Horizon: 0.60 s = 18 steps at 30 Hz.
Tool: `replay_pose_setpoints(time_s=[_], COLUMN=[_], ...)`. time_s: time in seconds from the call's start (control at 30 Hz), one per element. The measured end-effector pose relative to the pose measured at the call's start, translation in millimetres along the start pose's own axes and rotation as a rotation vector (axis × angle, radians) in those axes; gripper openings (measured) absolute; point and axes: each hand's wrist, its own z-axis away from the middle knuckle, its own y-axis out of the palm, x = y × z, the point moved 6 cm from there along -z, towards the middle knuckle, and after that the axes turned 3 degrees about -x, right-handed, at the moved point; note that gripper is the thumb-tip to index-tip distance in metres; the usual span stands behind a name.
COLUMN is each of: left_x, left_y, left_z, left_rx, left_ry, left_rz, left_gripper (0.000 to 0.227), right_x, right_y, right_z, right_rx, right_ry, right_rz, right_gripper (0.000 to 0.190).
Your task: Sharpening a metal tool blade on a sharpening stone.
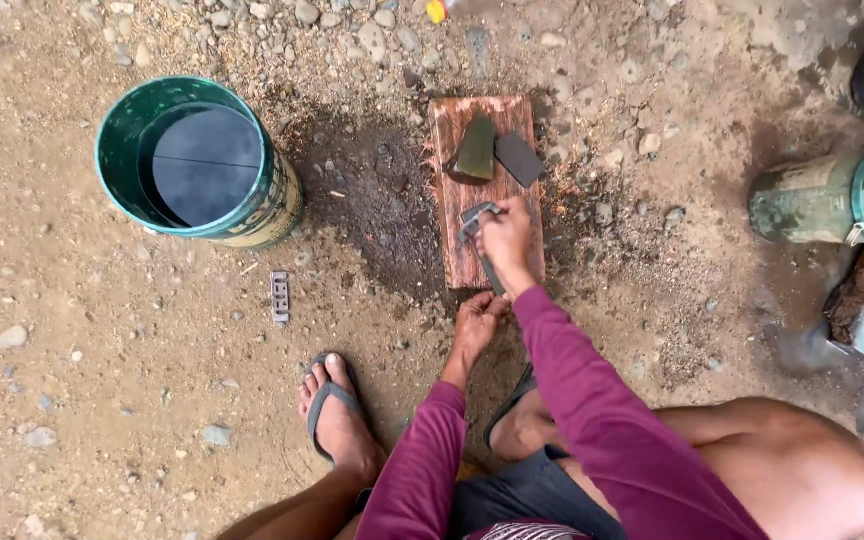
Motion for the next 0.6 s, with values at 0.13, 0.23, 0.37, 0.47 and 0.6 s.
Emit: replay_pose_setpoints(time_s=[0.13,0.23,0.37,0.47,0.6], left_x=[40,9,9,46,17], left_y=[-11,-7,-9,-4,-6], left_z=[-37,-7,-3,-46,-7], left_rx=[-0.137,-0.046,-0.075,-0.031,-0.043], left_ry=[0.015,0.193,0.079,0.166,0.046], left_rz=[-0.073,-0.165,-0.174,0.094,-0.147], left_gripper=[0.031,0.026,0.025,0.023,0.026], right_x=[-59,-78,-76,-83,3], right_y=[-5,-3,-8,-8,4], right_z=[17,-6,2,-7,12], right_rx=[0.021,-0.088,-0.083,-0.114,-0.023], right_ry=[-0.083,-0.157,-0.409,-0.48,0.091], right_rz=[-0.001,-0.038,-0.002,0.086,-0.014], right_gripper=[0.021,0.022,0.024,0.026,0.022])
